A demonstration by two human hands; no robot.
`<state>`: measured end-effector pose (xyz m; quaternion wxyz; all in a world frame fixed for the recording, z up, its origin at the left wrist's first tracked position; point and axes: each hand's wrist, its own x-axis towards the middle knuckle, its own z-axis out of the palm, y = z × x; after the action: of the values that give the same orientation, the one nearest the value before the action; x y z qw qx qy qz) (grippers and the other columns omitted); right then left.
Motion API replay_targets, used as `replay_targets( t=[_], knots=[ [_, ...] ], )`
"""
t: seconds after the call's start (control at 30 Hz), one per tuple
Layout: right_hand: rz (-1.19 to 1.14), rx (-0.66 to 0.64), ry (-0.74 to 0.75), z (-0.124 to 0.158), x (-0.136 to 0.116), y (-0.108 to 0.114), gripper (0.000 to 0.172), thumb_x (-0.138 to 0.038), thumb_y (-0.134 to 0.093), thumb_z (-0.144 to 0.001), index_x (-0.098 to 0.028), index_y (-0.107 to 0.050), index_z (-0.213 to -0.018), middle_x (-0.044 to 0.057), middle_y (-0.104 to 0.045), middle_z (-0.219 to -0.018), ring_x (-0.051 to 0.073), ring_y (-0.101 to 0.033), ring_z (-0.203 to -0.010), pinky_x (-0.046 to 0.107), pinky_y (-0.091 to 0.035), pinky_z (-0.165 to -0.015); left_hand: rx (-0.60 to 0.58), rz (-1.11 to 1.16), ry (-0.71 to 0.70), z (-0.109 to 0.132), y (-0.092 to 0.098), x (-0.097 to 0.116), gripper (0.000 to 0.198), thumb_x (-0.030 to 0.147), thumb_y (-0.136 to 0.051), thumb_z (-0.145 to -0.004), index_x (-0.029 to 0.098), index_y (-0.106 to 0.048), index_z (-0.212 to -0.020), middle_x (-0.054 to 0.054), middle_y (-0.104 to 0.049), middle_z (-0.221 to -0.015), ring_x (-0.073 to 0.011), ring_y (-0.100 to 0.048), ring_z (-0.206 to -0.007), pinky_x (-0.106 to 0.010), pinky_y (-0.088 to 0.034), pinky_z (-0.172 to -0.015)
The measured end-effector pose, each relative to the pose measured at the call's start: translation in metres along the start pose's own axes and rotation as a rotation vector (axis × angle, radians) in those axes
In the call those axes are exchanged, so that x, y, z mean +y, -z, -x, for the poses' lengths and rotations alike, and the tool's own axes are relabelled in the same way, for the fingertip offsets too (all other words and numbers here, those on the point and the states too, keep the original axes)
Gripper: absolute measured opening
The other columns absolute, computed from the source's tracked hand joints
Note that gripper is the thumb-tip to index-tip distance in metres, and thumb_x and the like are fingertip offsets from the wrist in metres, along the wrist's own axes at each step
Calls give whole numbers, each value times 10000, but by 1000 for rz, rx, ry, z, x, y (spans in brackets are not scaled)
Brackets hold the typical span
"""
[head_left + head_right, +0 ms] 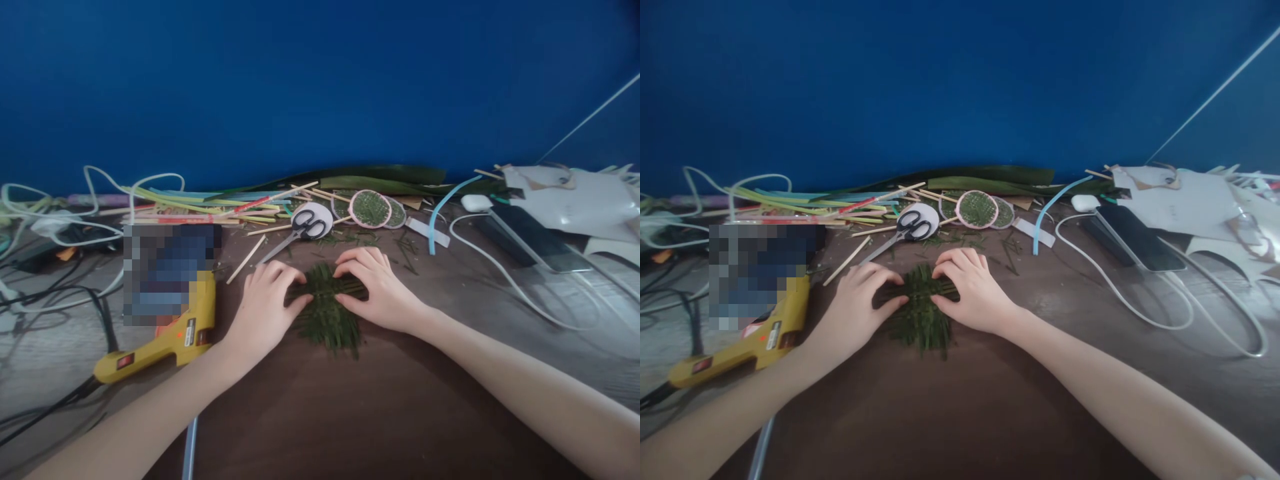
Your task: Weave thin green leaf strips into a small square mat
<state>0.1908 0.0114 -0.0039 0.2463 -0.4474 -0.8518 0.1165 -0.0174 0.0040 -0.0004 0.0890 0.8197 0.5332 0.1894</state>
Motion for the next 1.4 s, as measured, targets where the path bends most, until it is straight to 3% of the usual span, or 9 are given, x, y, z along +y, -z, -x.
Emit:
replay_targets(
  t=[0.93, 1.17, 1.4],
  knots=[
    [-7, 13, 11, 0, 1, 0, 132, -265, -568, -757, -211, -531, -872, 72, -555, -1056, 239, -443, -1016, 400, -346, -837, 10, -15, 5, 0, -1, 0, 130, 268, -626, -753, 196, -553, -832, -23, -576, -885, -226, -504, -898, -387, -379, -789],
    [-1, 2, 9, -1, 0, 0, 141, -265, -573, -757, -206, -524, -875, 70, -554, -1056, 227, -444, -1016, 389, -345, -845, 45, 0, 72, 0, -3, -3, 260, 282, -664, -718, 163, -524, -902, -51, -571, -917, -234, -495, -918, -393, -390, -806],
    [-12, 10, -6, 1, 0, 2, 56, -213, -522, -770, -203, -491, -815, 69, -550, -1050, 228, -433, -1002, 392, -337, -833, 15, 10, 58, -1, -1, -2, 180, 305, -637, -744, 183, -560, -852, -40, -575, -913, -239, -488, -941, -404, -380, -819]
  ],
)
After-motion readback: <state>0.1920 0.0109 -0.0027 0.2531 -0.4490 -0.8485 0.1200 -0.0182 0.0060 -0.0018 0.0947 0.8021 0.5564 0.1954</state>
